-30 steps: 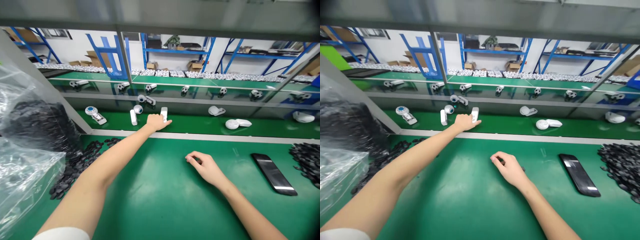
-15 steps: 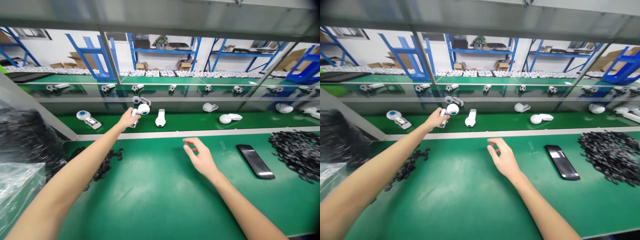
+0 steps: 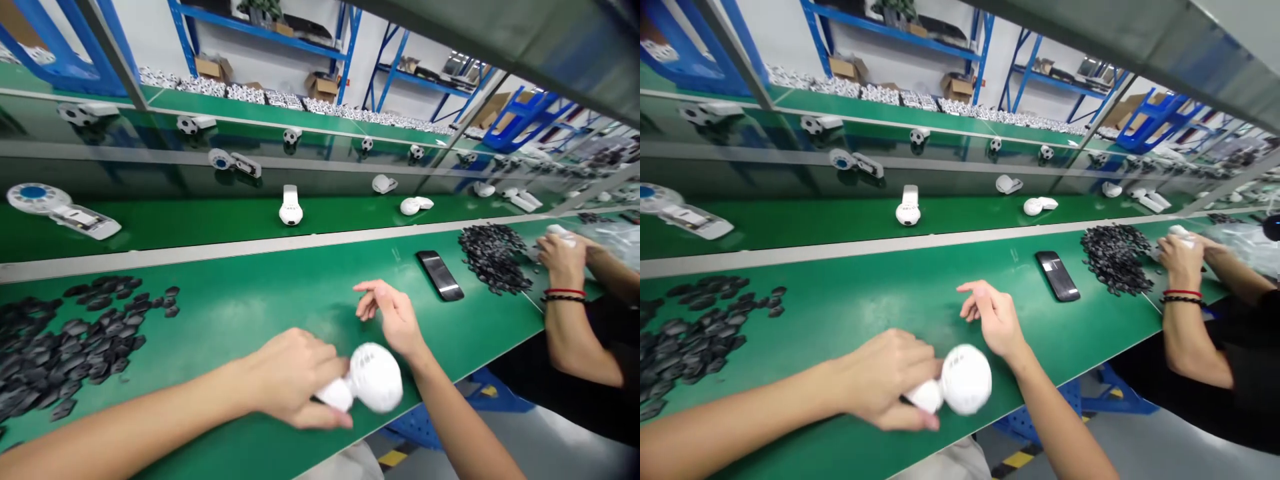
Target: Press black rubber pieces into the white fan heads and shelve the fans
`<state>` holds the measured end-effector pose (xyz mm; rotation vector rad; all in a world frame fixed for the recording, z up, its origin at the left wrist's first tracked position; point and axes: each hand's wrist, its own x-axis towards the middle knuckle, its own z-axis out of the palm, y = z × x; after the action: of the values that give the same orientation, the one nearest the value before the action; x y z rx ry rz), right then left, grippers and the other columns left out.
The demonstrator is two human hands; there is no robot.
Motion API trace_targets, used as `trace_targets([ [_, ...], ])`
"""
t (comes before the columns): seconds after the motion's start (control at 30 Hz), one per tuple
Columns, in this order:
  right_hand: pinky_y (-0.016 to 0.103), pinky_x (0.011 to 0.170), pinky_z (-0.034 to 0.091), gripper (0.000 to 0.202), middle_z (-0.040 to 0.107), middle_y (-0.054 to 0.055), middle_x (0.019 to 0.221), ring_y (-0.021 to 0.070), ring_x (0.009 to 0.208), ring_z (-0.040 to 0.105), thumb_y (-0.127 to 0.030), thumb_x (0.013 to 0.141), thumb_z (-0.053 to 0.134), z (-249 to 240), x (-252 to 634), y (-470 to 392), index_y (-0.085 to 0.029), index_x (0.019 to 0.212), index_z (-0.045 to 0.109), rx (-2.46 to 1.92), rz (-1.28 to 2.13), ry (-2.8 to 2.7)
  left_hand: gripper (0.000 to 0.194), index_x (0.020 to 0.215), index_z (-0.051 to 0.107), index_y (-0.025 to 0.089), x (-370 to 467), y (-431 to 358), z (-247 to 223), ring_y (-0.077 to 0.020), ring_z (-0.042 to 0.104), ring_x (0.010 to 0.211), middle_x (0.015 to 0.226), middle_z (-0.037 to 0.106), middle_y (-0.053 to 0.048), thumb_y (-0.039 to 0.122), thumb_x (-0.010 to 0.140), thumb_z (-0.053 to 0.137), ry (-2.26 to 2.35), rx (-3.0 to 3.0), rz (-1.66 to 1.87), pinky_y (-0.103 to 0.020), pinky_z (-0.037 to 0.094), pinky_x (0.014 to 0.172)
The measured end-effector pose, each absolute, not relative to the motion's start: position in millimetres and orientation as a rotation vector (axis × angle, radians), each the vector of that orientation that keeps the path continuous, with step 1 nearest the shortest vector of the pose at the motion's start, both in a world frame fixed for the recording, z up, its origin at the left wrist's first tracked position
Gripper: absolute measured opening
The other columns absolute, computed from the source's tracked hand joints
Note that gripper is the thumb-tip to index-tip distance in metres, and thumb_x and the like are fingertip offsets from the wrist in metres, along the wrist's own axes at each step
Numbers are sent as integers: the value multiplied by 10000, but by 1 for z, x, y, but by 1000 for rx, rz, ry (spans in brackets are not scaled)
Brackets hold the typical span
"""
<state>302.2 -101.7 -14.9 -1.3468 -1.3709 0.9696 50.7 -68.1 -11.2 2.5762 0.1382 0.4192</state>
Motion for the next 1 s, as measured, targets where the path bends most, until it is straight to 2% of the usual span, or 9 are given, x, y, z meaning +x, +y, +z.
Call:
trace_targets([
  [0.1, 297, 625, 512, 528, 726, 77, 861, 176, 711, 660, -583, 1102, 406, -29, 328, -97, -157, 1149, 714, -1545, 793, -1307, 547, 1162, 647, 195, 56, -75, -4, -202, 558, 652, 790, 633, -31, 662, 879, 679, 42, 2465, 523, -366, 344, 549],
  [0.2, 422, 1004, 550, 479, 716, 146, 1240, 261, 1155, 680, -547, 1087, 473, -36, 349, -97, -173, 1280, 701, -1749, 436, -1552, 346, 936, 628, 203, 54, -70, 1, -196, 573, 761, 869, 647, -38, 487, 793, 765, 208, 2161, 594, -331, 438, 643],
  [0.3, 526, 1308, 284, 653, 380, 163, 1689, 300, 1584, 346, -544, 1099, 435, -42, 349, -106, -176, 1638, 418, -1854, 341, -1893, 302, 1014, 648, 192, 46, -56, -4, -206, 614, 830, 971, 684, -61, 469, 900, 683, 499, 1795, 604, -333, 516, 745],
  [0.37, 554, 1340, 194, 769, 169, 139, 1769, 303, 1654, 161, -584, 1100, 398, -45, 334, -110, -170, 1724, 224, -1918, 388, -2079, 422, 1121, 646, 183, 40, -46, -10, -210, 622, 849, 1008, 680, -76, 575, 970, 605, 681, 1550, 638, -341, 533, 764],
  [0.5, 562, 1344, 169, 848, 42, 131, 1773, 313, 1662, 65, -656, 1092, 326, -41, 289, -92, -117, 1731, 182, -1904, 411, -2327, 572, 1280, 590, 182, 33, -32, -16, -198, 624, 933, 1127, 647, -89, 658, 964, 620, 830, 1256, 778, -343, 552, 855],
  [0.63, 575, 1319, 233, 832, 135, 144, 1764, 359, 1646, 158, -638, 1085, 372, -19, 272, -44, -94, 1707, 274, -1789, 443, -2503, 518, 1175, 587, 143, 33, -23, -15, -174, 650, 847, 1004, 661, -77, 575, 928, 729, 721, 1195, 755, -306, 559, 770],
  [0.77, 532, 1259, 377, 865, 309, 135, 1729, 365, 1576, 338, -554, 929, 728, 3, 298, -8, -189, 1655, 432, -1597, 713, -2619, 494, 1127, 511, 155, 31, -15, -20, -226, 728, 799, 888, 673, -56, 506, 904, 777, 677, 1042, 728, -317, 586, 679],
  [0.87, 503, 1267, 370, 700, 392, 86, 1693, 302, 1553, 380, -442, 960, 732, 4, 320, -2, -284, 1602, 504, -1463, 840, -2531, 514, 1156, 459, 165, 30, -11, -24, -244, 750, 768, 810, 689, -56, 560, 944, 712, 658, 974, 742, -315, 598, 664],
  [1.0, 470, 1250, 385, 406, 430, 40, 1653, 266, 1499, 435, -436, 1002, 702, -7, 328, -7, -338, 1396, 689, -1355, 817, -2450, 519, 1159, 441, 168, 31, -7, -23, -231, 734, 722, 803, 697, -66, 563, 949, 703, 660, 930, 709, -306, 601, 612],
])
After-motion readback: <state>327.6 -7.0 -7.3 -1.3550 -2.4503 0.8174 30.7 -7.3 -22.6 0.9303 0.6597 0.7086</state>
